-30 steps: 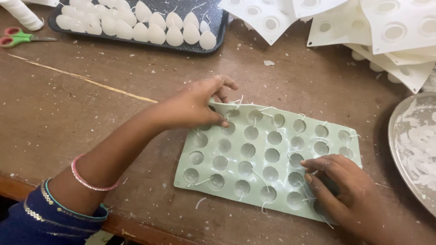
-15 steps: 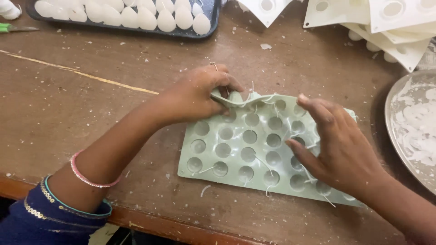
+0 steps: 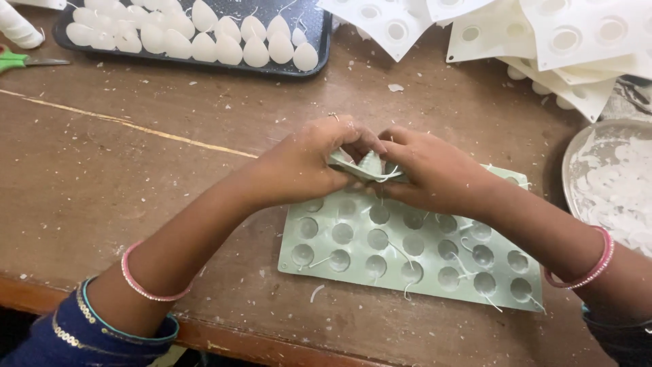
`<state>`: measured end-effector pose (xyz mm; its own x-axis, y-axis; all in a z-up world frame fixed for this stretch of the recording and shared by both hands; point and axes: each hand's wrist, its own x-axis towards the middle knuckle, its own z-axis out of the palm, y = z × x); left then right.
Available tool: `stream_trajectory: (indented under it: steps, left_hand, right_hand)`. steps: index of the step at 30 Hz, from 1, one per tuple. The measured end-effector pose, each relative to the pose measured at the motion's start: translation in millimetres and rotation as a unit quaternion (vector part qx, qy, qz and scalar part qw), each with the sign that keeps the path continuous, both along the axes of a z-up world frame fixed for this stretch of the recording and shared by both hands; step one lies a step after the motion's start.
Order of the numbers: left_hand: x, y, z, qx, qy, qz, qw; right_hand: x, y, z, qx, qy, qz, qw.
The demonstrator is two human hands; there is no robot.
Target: Removing molded wax pieces from silicone molds and preparing molds with wicks.
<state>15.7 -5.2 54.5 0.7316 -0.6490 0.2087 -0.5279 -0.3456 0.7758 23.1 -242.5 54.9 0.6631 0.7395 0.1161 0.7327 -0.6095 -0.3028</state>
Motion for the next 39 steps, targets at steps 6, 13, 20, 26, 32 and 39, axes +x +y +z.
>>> stream_trajectory:
  steps: [6,13,20,26,32,39]
  left_hand:
    - [6.9,7.1,-4.0,0.013,-0.073,0.001,0.997]
    - [11.3,14.1,-13.1,0.175,-0.166,0.036,0.97]
    - [12.6,12.9,-18.1,0.103,-0.246,0.025,0.964]
    - [6.8,13.0,-4.5,0.169,-0.203,0.011,0.964]
    - [8.1,13.4,-16.2,0.171,-0.309,0.001,0.935]
    - [10.5,11.4,-28.9,0.214,-0.38,0.007,0.9]
  right_hand:
    - [2.7,-0.3,-10.9,-0.026,0.021,0.0,0.999]
    - [2.7,1.8,-13.3,-0.023,0.003,-0.019,1.0]
    - [1.0,4.0,-2.8,-0.056,0.015,-0.043,0.997]
    - [-6.1,14.0,26.9,-0.082,0.144,-0.08,0.983]
    - [-2.8,17.3,20.6,-0.102,0.145,-0.068,0.982]
    - [-1.8,18.6,12.1,-0.174,0.014,-0.017,0.985]
